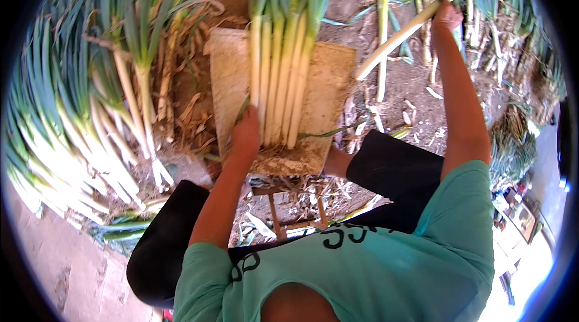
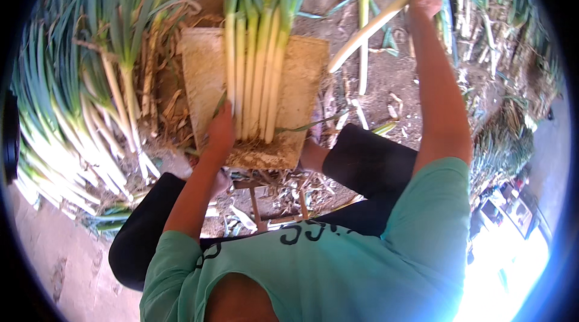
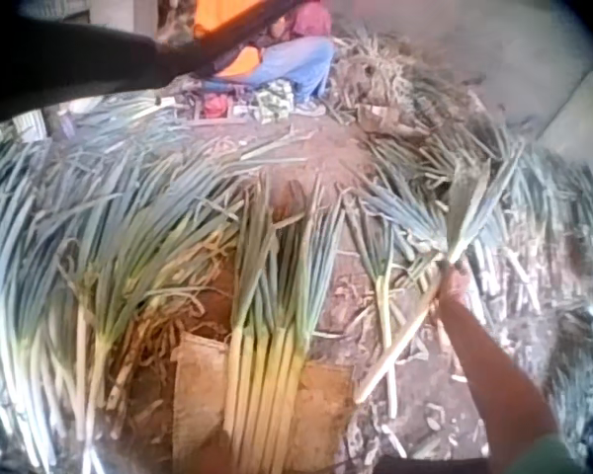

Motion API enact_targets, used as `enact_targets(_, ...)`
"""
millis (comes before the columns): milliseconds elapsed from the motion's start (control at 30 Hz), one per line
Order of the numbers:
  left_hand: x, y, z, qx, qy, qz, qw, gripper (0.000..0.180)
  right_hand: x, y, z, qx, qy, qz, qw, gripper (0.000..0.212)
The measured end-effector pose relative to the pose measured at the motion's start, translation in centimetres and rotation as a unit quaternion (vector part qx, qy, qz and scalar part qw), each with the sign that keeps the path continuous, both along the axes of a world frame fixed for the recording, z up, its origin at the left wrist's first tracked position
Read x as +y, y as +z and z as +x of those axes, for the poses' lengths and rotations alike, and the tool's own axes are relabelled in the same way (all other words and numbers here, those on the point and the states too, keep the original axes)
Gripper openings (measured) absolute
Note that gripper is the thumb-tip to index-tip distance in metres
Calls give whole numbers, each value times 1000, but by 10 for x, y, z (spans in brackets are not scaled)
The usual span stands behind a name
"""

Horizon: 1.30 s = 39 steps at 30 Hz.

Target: The person bundles leeks by hand using a blue strap. They pick up several leeks from the floor, align them on a wooden board, and tie the strap around the bundle.

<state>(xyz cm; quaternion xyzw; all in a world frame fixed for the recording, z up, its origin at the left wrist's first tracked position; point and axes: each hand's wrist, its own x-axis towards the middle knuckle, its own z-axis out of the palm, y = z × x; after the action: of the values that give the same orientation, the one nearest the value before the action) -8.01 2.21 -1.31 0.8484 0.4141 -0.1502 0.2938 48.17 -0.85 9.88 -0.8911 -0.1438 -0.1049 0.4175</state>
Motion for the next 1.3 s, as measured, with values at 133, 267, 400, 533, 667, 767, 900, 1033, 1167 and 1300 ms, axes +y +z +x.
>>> enact_targets(133, -3, 0, -2, -24, -20, -11, 999, 48, -23, 27, -20, 50, -147, -73, 985, 47)
enact_targets(267, 0, 8, 5, -44, -12, -28, 999, 51, -88, 5, 28, 116, -87, -215, 966, 50)
enact_targets(400, -9, -13, -5, -97, 11, -65, 993, 53, -85, -22, 25, -7, -34, -440, 897, 62)
enact_targets(533, -6, -27, -17, -144, -14, 3, 989, 58, 18, -30, -50, 216, 174, -153, 948, 27)
enact_targets(667, -5, -3, -6, -2, 16, -29, 999, 64, 117, -4, -219, 235, 440, -61, 864, 21)
enact_targets(767, -9, -2, -7, 9, 32, -32, 999, 65, 159, -2, -342, 300, 553, -20, 777, 19)
enact_targets(900, -18, -15, -12, -57, 97, -28, 993, 60, 196, -6, -459, 457, 568, -46, 683, 26)
enact_targets(1033, -43, -75, -23, -116, 54, -24, 991, 66, 223, -19, -547, 428, 530, -257, 686, 55)
enact_targets(1167, -25, -41, -9, -385, 180, -2, 905, 61, 241, -94, -583, 442, 424, -185, 769, 49)
enact_targets(1300, -38, -63, -29, -420, 258, -161, 855, 53, 244, -55, -582, 486, 345, -14, 803, 16)
